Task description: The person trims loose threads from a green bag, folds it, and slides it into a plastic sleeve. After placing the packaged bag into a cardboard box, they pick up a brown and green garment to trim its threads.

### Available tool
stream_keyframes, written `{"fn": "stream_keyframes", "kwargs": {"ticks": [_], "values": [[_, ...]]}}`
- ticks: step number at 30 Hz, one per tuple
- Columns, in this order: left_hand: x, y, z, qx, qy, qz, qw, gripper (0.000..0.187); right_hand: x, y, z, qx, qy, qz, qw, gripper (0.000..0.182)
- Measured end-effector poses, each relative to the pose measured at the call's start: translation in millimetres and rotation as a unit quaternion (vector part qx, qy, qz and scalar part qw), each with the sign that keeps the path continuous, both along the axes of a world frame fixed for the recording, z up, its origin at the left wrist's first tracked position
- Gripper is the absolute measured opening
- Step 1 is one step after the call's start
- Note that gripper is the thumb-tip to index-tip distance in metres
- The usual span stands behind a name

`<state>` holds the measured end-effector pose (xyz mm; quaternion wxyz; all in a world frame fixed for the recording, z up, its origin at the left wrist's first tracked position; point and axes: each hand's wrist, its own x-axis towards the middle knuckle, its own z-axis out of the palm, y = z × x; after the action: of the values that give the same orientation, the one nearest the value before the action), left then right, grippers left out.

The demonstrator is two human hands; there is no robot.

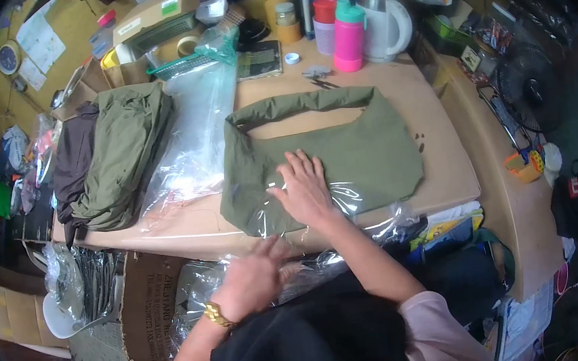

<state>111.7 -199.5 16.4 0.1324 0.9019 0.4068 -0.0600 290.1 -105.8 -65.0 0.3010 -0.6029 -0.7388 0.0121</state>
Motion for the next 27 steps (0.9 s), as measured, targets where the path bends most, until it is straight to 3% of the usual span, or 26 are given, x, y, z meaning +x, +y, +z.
{"fn": "stream_keyframes", "kwargs": {"ticks": [1,2,4,6,8,10,12,13,14,15,17,18,20,21,24,25,26,27], "values": [[-4.0,14.0,20.7,-0.004,-0.089,0.065,0.994,0.069,3.7,-0.3,7.0,0.083,0.036,0.044,0.995,0.022],[-7.2,28.4,33.7,-0.011,-0.175,0.126,0.976,0.062,6.0,0.1,8.2,0.083,0.038,0.046,0.995,0.022],[-8.5,65.6,13.9,0.233,-0.302,0.089,0.920,0.055,7.4,-3.0,8.5,0.024,0.124,0.140,0.982,0.014],[-10.3,92.8,-8.3,0.226,-0.286,0.074,0.928,0.052,6.2,-9.6,14.4,0.077,0.126,0.149,0.978,0.011],[-14.0,106.0,-6.0,0.226,-0.271,0.056,0.934,0.049,7.7,-17.5,20.4,0.065,0.215,0.173,0.959,0.010],[-19.7,108.5,-3.2,-0.082,-0.322,0.133,0.934,0.030,9.2,-24.6,32.4,0.074,0.251,0.168,0.950,0.011],[-18.6,101.5,-14.1,-0.075,-0.387,0.125,0.910,0.020,14.0,-34.2,47.3,-0.054,0.317,0.123,0.939,0.011],[-12.3,91.4,-3.4,-0.121,-0.467,0.154,0.862,0.018,14.9,-35.9,50.8,-0.054,0.318,0.121,0.939,0.011],[-7.6,84.8,2.3,-0.163,-0.542,0.181,0.804,0.017,15.0,-35.6,54.1,-0.006,0.278,0.114,0.954,0.014],[-5.5,83.3,-1.6,-0.161,-0.542,0.182,0.805,0.017,14.5,-35.0,57.9,0.041,0.236,0.108,0.965,0.017],[-2.9,81.2,-11.2,-0.143,-0.645,0.193,0.725,0.027,11.8,-35.0,67.1,0.088,0.182,0.102,0.974,0.022],[-1.9,76.7,-12.4,-0.142,-0.645,0.195,0.725,0.027,10.5,-36.3,71.1,0.133,0.127,0.093,0.979,0.027],[4.1,66.7,-12.8,-0.301,-0.671,0.231,0.637,0.040,-1.7,-42.5,78.0,0.176,0.107,0.131,0.970,0.029],[15.4,66.3,-27.3,-0.236,-0.667,0.250,0.661,0.046,-10.4,-46.8,79.4,0.219,0.088,0.166,0.957,0.031],[43.2,51.9,-36.3,-0.410,-0.735,0.272,0.466,0.038,-32.6,-50.5,68.2,0.230,0.157,0.230,0.933,0.033],[54.5,44.9,-24.7,-0.386,-0.725,0.353,0.448,0.036,-25.7,-45.4,61.2,0.230,0.156,0.229,0.933,0.033],[48.8,45.5,-36.3,-0.386,-0.725,0.352,0.448,0.036,-12.9,-36.5,53.8,0.218,0.133,0.207,0.944,0.033],[36.3,45.8,-59.8,-0.443,-0.721,0.265,0.462,0.032,-7.0,-32.1,46.8,0.204,0.112,0.185,0.955,0.033]]}}
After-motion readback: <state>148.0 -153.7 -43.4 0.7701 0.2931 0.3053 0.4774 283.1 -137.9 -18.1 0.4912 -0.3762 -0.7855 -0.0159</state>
